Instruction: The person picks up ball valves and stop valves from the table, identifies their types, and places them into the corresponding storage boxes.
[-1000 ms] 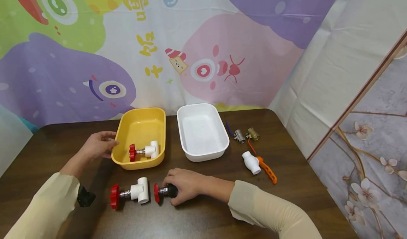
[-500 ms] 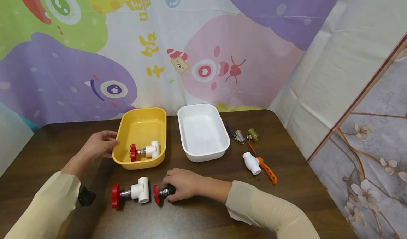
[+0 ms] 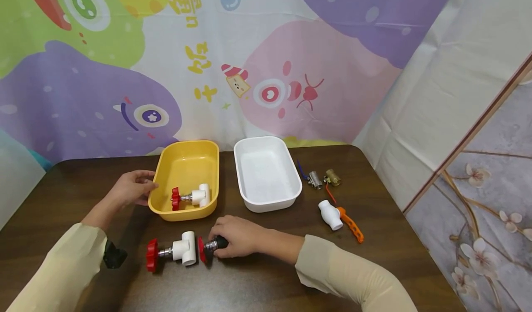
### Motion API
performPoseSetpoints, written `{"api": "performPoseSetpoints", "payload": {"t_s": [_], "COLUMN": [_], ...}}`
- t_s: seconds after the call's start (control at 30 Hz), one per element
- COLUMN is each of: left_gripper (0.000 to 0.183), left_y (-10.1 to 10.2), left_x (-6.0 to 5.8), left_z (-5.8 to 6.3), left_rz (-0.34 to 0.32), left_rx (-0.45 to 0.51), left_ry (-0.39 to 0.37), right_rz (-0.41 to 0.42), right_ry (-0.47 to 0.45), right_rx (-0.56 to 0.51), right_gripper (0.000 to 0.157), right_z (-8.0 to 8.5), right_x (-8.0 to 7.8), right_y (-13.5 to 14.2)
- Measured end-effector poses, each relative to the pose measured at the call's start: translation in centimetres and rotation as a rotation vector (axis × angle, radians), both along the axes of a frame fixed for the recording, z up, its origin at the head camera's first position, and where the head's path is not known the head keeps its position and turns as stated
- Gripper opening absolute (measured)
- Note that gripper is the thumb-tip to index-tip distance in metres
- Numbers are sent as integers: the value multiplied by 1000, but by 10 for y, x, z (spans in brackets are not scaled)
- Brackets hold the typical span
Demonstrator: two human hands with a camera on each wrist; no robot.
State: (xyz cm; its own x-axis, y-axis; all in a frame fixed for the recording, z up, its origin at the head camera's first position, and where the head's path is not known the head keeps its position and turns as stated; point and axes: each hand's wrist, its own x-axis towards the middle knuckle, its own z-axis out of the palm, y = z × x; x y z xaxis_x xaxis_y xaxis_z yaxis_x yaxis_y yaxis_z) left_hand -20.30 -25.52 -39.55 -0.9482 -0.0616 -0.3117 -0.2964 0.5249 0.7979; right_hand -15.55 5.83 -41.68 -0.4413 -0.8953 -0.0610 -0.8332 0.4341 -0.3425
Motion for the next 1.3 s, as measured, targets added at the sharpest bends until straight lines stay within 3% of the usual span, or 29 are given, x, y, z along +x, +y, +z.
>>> {"api": "performPoseSetpoints", "payload": {"t_s": [0.67,1.0,1.3], "left_gripper": [54,54,55], "left_y": [-1,0,0], "left_x": [-1,0,1], "left_z": [0,1,2], "left_rz": [2,0,0], "left_rx": [-3,10,7], "left_ry": [2,11,3], "right_rz": [-66,-56,-93], "right_ry": [15,50,45], "right_rx": [-100,-132,-96], "right_gripper": [28,26,30], "right_z": [43,56,60], "right_x": [-24,-46,-60], "right_y": [-16,-26,-39]}}
